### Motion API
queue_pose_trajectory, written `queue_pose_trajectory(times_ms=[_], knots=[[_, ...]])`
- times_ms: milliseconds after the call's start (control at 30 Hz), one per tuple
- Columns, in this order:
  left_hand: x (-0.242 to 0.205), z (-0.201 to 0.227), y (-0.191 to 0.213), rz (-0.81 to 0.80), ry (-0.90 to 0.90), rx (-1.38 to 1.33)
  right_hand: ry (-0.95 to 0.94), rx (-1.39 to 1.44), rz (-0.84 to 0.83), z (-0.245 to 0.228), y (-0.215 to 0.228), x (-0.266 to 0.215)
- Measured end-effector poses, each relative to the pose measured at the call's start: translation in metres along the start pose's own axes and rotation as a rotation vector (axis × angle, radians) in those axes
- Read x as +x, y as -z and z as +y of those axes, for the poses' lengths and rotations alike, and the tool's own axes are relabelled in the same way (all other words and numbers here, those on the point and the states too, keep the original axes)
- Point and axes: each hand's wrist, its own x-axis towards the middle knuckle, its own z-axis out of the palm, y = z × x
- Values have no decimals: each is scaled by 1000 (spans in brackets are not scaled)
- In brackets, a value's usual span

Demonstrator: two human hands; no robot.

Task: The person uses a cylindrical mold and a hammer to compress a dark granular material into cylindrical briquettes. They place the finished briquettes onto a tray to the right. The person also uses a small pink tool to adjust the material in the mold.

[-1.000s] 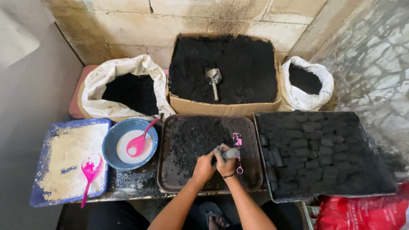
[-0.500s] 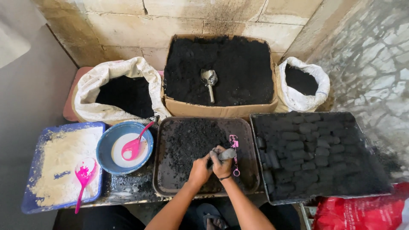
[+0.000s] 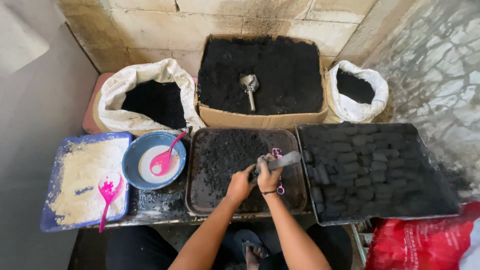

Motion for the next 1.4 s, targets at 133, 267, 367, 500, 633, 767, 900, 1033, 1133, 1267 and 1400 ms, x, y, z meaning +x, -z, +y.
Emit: queue_pose_trajectory(times_ms=[133,267,367,500,633,767,900,1033,1133,1267,1400], knots=[[-5,1,-3,-2,5,-21,-67,54,88,-9,-3,2],[-3,-1,-6,7,10,-24,-74,94,125,-5,-7,2],[-1,-3,-7,1,29,0,-75,59,114,9,-6,1],[-7,5,-1,-9,69,13,-84,-29,24,5,-8,2],[0,0,-3,-21,71,-15,-95,41,65,8,-7,7],[0,-3,-9,-17,81,-59,-113,92,82,9,-3,1],[2,-12,-19,-26,89,-36,-128,46,68,14,-2,4],[8,-4,-7,-21,82,-26,-114,26,122,25,-5,11],[-1,-9,-13,-26,64,13,-147,58,106,14,-1,3],[1,-6,-13,-13,42,-12,-203,166,77,-12,2,14],[0,-5,-11,-7,36,-5,-171,282,93,-28,4,19]])
